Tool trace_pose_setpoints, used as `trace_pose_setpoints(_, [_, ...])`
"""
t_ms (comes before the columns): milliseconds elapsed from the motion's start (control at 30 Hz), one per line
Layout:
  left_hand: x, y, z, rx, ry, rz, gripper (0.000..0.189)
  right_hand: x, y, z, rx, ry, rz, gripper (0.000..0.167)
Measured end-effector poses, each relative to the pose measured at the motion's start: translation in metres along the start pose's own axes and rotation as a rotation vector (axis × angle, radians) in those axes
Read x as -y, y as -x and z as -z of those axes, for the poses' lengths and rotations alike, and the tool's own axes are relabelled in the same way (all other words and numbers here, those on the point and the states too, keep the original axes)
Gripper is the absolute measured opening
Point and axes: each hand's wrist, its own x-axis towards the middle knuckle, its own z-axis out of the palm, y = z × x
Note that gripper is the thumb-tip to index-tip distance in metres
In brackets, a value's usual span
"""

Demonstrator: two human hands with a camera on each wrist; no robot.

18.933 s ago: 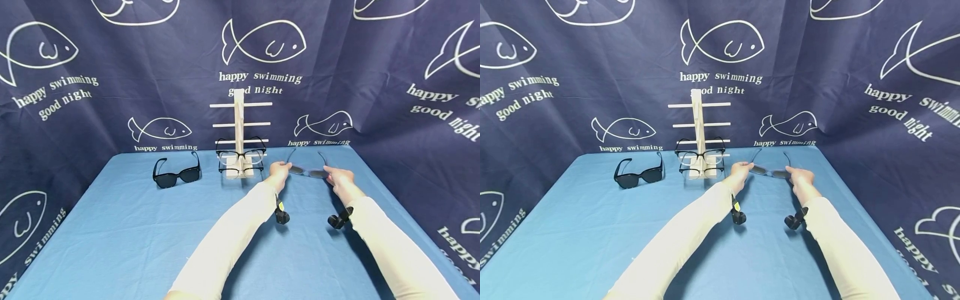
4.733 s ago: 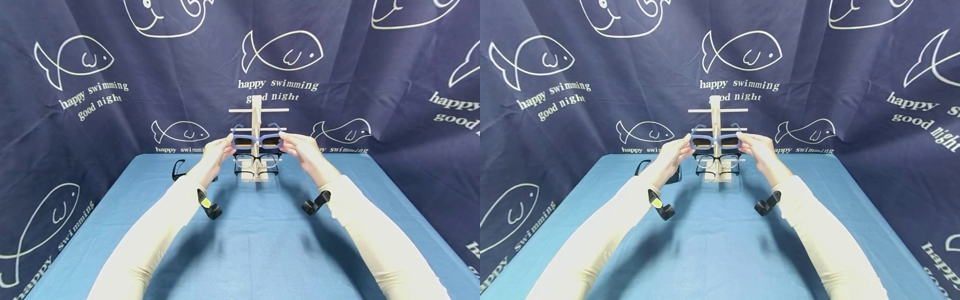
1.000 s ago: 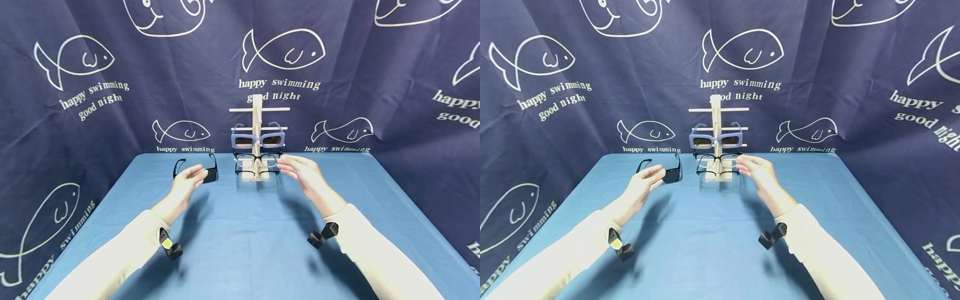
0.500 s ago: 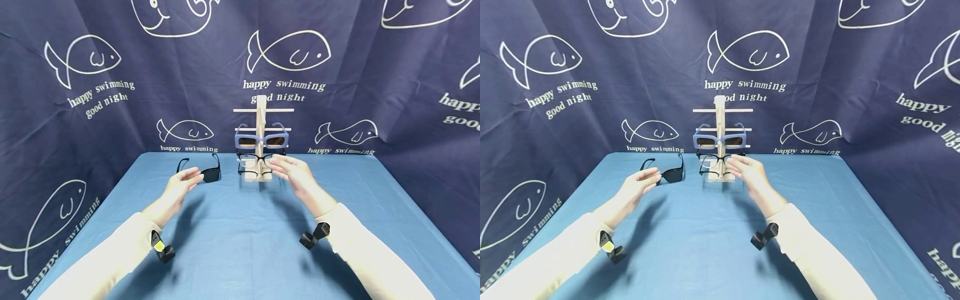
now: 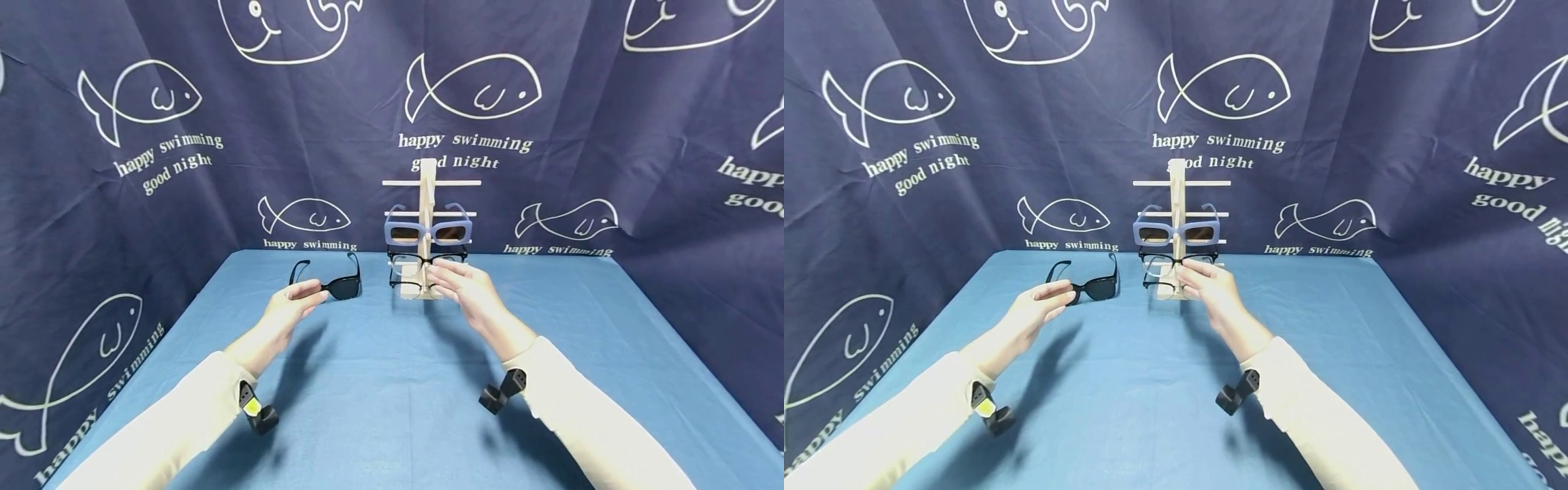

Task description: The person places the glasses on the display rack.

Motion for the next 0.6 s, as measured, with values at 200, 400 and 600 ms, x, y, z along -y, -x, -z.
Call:
trace_pose_setpoints(200, [0.002,0.002,0.002,-0.002,-0.004,0.015,0.056,-0.003,-0.001,-0.006,-0.002,0.014,0.001,0.046])
trace_pose_setpoints(400, [0.004,0.003,0.006,-0.006,-0.001,0.021,0.056,-0.006,-0.004,-0.014,-0.001,0.003,0.005,0.045])
trace_pose_setpoints(600, [0.007,0.002,0.01,-0.019,0.008,0.032,0.055,-0.007,-0.007,-0.021,0.009,0.007,-0.007,0.044])
